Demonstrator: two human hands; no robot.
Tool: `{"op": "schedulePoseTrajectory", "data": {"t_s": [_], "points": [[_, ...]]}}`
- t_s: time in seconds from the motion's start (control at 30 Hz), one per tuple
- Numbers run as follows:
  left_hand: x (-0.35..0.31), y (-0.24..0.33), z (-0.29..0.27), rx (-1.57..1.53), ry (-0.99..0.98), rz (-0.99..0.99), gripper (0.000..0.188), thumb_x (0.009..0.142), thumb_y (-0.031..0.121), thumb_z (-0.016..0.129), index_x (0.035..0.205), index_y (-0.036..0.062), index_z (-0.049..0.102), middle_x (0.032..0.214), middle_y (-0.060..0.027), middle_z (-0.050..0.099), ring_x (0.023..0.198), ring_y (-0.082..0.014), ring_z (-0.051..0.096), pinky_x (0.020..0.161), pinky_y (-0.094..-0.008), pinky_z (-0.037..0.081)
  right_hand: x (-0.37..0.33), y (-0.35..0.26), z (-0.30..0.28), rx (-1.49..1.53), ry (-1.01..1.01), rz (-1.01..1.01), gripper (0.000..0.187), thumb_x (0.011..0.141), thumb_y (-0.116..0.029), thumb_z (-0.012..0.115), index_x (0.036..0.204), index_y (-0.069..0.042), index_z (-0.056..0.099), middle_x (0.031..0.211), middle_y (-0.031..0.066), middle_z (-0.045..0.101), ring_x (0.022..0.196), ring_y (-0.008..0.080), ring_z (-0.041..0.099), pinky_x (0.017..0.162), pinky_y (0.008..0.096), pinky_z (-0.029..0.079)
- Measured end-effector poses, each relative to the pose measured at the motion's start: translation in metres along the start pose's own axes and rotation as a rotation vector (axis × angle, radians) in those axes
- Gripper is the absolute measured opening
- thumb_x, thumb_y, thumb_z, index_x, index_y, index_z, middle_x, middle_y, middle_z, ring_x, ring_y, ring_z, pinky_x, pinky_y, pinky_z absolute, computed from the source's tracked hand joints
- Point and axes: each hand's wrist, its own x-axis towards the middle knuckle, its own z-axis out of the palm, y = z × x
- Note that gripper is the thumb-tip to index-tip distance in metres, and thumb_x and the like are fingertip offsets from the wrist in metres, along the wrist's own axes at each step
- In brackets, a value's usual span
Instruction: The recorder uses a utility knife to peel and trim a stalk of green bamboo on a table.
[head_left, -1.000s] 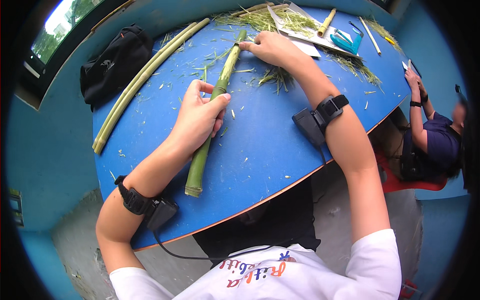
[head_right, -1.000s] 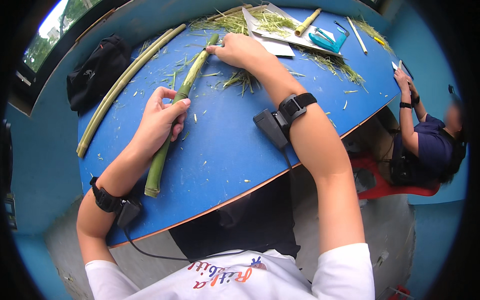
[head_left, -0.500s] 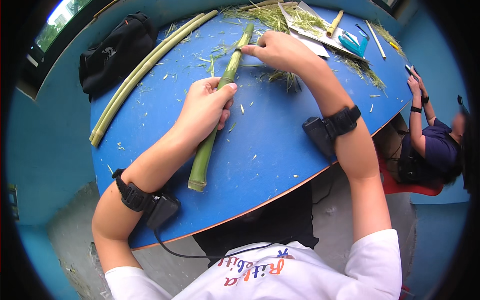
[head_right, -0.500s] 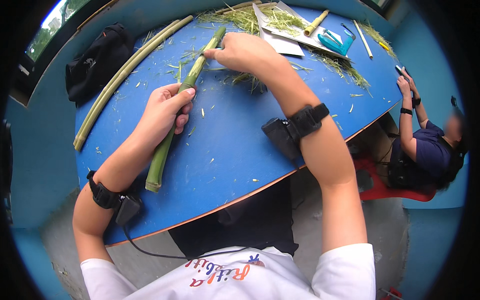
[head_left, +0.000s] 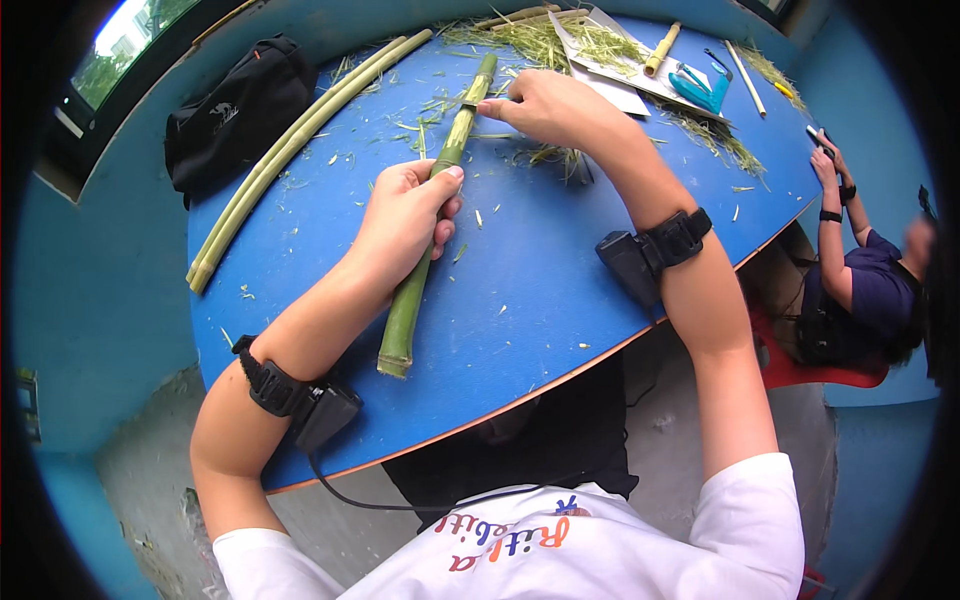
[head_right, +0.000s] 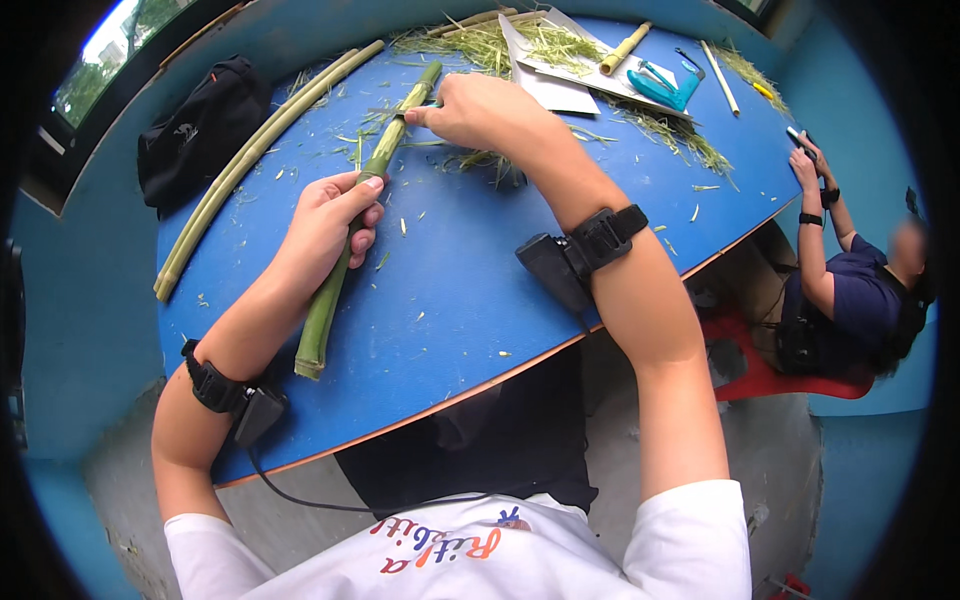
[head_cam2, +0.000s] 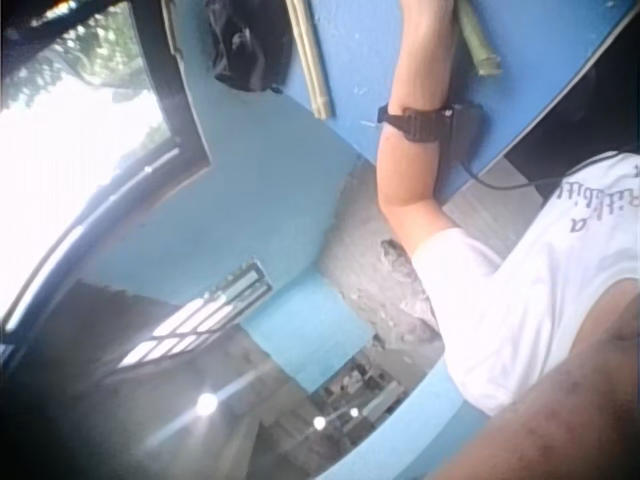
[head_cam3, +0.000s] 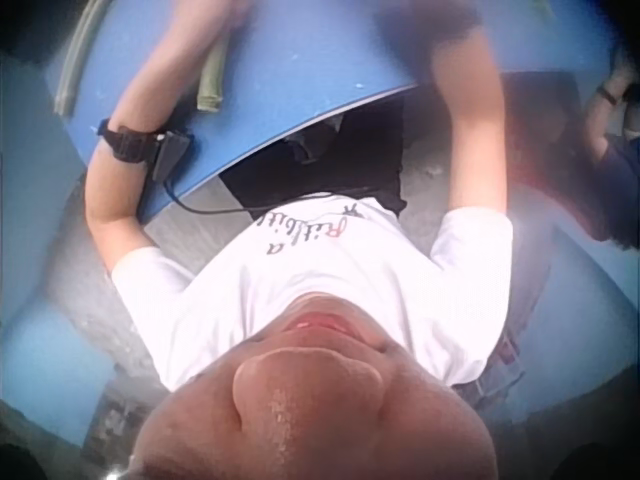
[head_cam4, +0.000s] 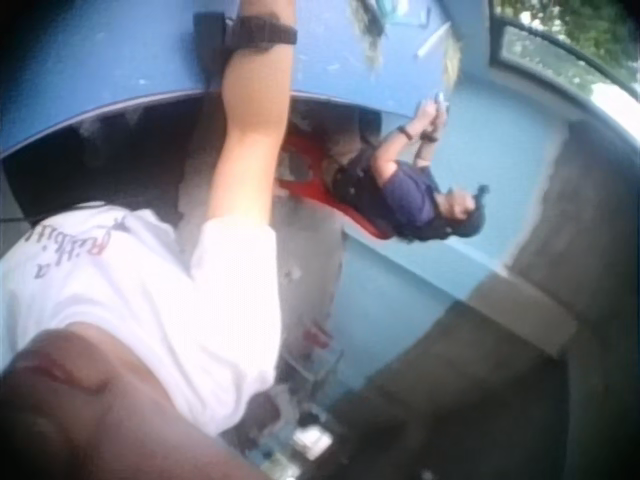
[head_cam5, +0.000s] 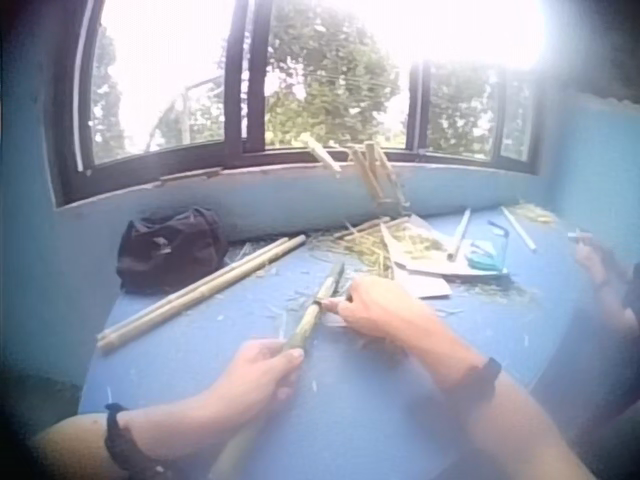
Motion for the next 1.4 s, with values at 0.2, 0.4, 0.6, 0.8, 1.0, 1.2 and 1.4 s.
{"op": "schedulePoseTrajectory", "data": {"t_s": [0.2, 0.4, 0.6, 0.8, 1.0, 1.2, 1.4], "points": [[0.002, -0.001, -0.002, 0.036, 0.03, 0.017, 0.018, 0.089, 0.02, 0.052, 0.076, 0.0083, 0.05, 0.063, 0.004, 0.046, 0.045, -0.0019, 0.042, 0.038, -0.0176, 0.034, 0.007, -0.001, 0.018, 0.067, 0.204, 0.021, 0.06, 0.082, -0.054, 0.05, 0.07, 0.004, 0.061, 0.066, 0.0211, 0.06, 0.067, 0.0352, 0.059, 0.063, 0.0438, 0.044], [-0.001, 0.001, 0.002, 0.119, 0.029, 0.026, 0.017, 0.088, 0.02, 0.052, 0.077, 0.0081, 0.05, 0.061, 0.0044, 0.046, 0.044, -0.0021, 0.042, 0.038, -0.0181, 0.034, 0.023, 0.018, 0.026, 0.062, 0.385, -0.032, 0.059, 0.083, -0.053, 0.049, 0.078, 0.004, 0.062, 0.076, 0.0245, 0.061, 0.077, 0.0372, 0.06, 0.071, 0.0453, 0.045], [0.001, 0.001, -0.004, 0.026, 0.04, -0.007, 0.018, 0.09, 0.022, 0.05, 0.078, 0.0092, 0.05, 0.063, 0.0047, 0.047, 0.044, -0.0015, 0.041, 0.038, -0.0179, 0.034, 0.0, -0.012, 0.005, 0.065, 0.012, -0.063, 0.06, 0.083, -0.054, 0.049, 0.086, 0.004, 0.065, 0.086, 0.0239, 0.063, 0.085, 0.0366, 0.061, 0.077, 0.0433, 0.047], [0.002, 0.001, -0.003, 0.011, 0.03, -0.006, 0.018, 0.091, 0.023, 0.048, 0.078, 0.0098, 0.05, 0.062, 0.0054, 0.047, 0.045, -0.0011, 0.042, 0.039, -0.0169, 0.034, 0.007, -0.006, 0.011, 0.085, 0.026, 0.016, 0.061, 0.083, -0.055, 0.049, 0.087, 0.003, 0.065, 0.087, 0.0219, 0.064, 0.086, 0.0351, 0.061, 0.076, 0.0428, 0.047], [-0.007, 0.004, 0.004, 0.097, 0.023, -0.005, 0.02, 0.091, 0.024, 0.048, 0.078, 0.0088, 0.05, 0.062, 0.0049, 0.047, 0.045, -0.0015, 0.042, 0.039, -0.0174, 0.034, 0.029, 0.018, 0.017, 0.014, 0.247, 0.041, 0.06, 0.083, -0.054, 0.049, 0.091, 0.004, 0.064, 0.092, 0.0227, 0.064, 0.091, 0.036, 0.061, 0.081, 0.0426, 0.046], [-0.002, 0.0, -0.008, 0.002, -0.003, -0.035, 0.021, 0.091, 0.025, 0.046, 0.094, 0.0048, 0.051, 0.062, 0.0039, 0.047, 0.044, -0.0019, 0.042, 0.038, -0.0168, 0.035, 0.02, 0.014, 0.018, 0.146, 0.23, -0.093, 0.065, 0.084, -0.057, 0.047, 0.065, 0.005, 0.056, 0.062, 0.0201, 0.056, 0.061, 0.0332, 0.057, 0.06, 0.0425, 0.042], [0.0, -0.002, -0.013, -0.089, -0.059, -0.055, 0.026, 0.092, 0.024, 0.044, 0.104, 0.0011, 0.049, 0.062, 0.0037, 0.046, 0.044, -0.002, 0.042, 0.038, -0.0169, 0.035, 0.016, 0.014, 0.012, 0.114, 0.105, -0.104, 0.064, 0.083, -0.057, 0.048, 0.066, 0.004, 0.057, 0.061, 0.0184, 0.056, 0.059, 0.03, 0.056, 0.058, 0.0408, 0.041]]}}
